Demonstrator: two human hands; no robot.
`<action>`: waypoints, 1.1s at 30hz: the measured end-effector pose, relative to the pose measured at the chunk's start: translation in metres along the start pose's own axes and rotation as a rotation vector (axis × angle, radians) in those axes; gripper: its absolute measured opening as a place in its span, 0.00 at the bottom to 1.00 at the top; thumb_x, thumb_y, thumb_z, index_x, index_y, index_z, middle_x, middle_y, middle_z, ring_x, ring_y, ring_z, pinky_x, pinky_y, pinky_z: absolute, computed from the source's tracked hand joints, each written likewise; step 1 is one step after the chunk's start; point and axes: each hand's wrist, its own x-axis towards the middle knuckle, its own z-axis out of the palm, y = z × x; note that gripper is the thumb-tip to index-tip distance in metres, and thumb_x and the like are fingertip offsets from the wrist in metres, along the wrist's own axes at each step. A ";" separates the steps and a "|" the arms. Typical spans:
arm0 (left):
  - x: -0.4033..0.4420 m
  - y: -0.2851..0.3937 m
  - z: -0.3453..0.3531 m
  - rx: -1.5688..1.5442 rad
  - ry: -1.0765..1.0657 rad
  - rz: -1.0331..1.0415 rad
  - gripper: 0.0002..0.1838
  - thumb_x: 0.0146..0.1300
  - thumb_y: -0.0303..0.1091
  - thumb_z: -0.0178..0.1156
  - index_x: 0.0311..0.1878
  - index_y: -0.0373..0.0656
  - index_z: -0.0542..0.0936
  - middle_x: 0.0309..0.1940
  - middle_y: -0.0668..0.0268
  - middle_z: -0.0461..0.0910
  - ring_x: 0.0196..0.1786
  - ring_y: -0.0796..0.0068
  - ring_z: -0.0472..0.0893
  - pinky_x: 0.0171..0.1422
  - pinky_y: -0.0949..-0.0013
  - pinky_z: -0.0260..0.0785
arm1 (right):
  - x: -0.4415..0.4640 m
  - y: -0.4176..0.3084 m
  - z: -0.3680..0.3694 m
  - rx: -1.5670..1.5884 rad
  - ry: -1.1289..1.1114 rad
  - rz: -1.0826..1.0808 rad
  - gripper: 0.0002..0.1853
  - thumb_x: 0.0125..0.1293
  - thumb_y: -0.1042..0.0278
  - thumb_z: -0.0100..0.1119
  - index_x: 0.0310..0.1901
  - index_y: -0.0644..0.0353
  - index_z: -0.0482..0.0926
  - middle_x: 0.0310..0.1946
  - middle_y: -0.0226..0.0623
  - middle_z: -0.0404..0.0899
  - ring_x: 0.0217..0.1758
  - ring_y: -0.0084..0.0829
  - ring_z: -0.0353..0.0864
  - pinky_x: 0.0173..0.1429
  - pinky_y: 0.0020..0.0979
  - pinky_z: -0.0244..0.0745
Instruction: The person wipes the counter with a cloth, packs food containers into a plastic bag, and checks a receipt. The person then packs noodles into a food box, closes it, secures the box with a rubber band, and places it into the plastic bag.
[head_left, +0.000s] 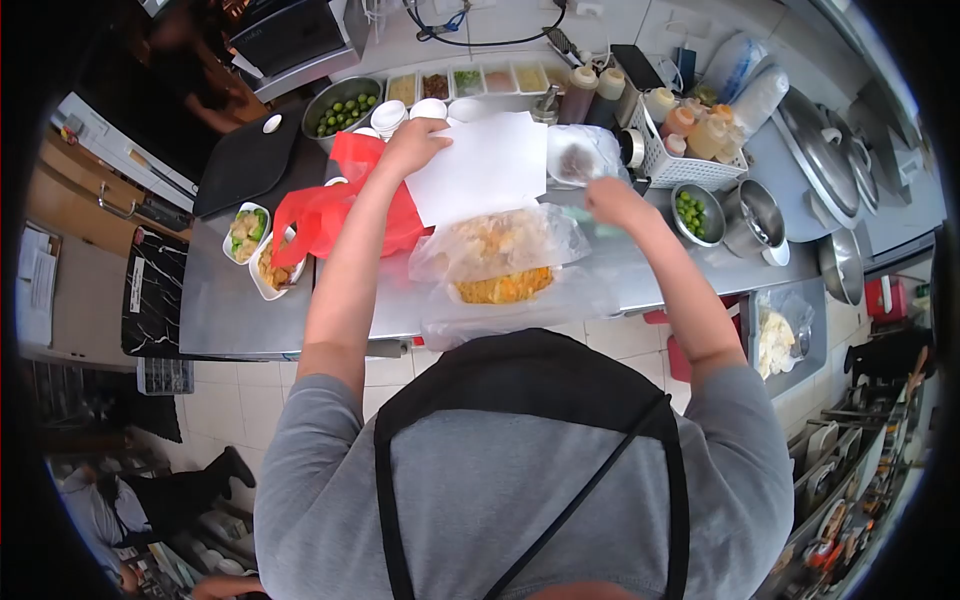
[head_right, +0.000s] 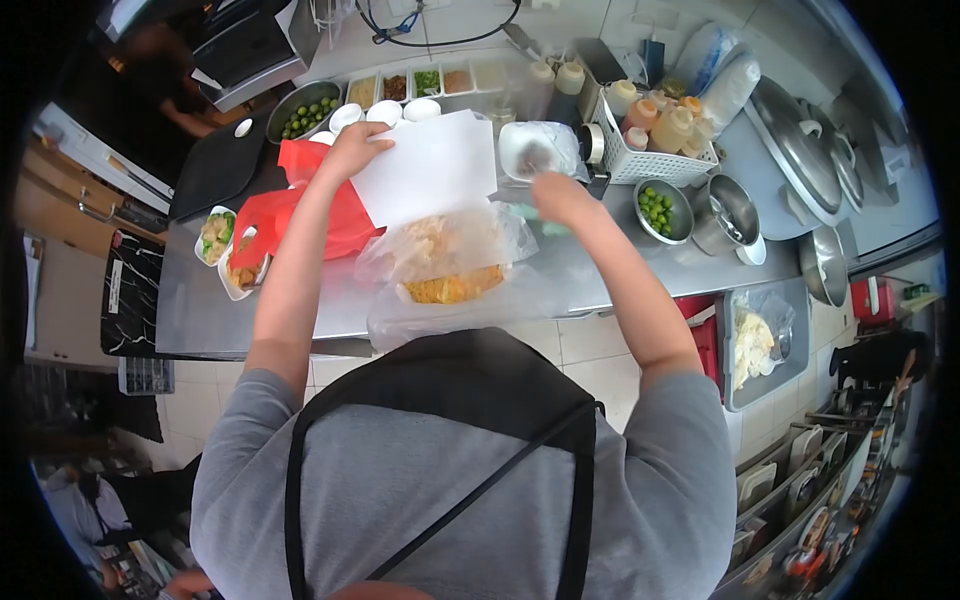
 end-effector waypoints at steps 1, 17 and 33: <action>0.001 -0.001 -0.001 -0.029 -0.011 0.022 0.16 0.50 0.35 0.61 0.42 0.39 0.79 0.39 0.53 0.79 0.44 0.61 0.78 0.50 0.67 0.67 | -0.017 0.005 0.002 0.046 -0.055 0.035 0.09 0.42 0.79 0.53 0.28 0.60 0.79 0.30 0.47 0.78 0.38 0.44 0.78 0.43 0.40 0.72; 0.005 -0.004 0.009 -0.112 0.011 0.006 0.14 0.52 0.35 0.60 0.41 0.41 0.80 0.37 0.55 0.79 0.42 0.61 0.78 0.48 0.66 0.68 | 0.069 -0.100 0.025 -0.095 0.628 -0.770 0.07 0.46 0.71 0.50 0.30 0.54 0.75 0.33 0.27 0.72 0.41 0.30 0.71 0.46 0.32 0.66; 0.005 -0.004 0.005 -0.043 0.022 0.052 0.14 0.53 0.34 0.59 0.42 0.36 0.78 0.36 0.59 0.80 0.40 0.69 0.78 0.47 0.70 0.67 | -0.015 -0.007 0.013 -0.125 0.133 0.022 0.06 0.45 0.74 0.54 0.25 0.58 0.81 0.26 0.42 0.79 0.34 0.40 0.80 0.39 0.38 0.76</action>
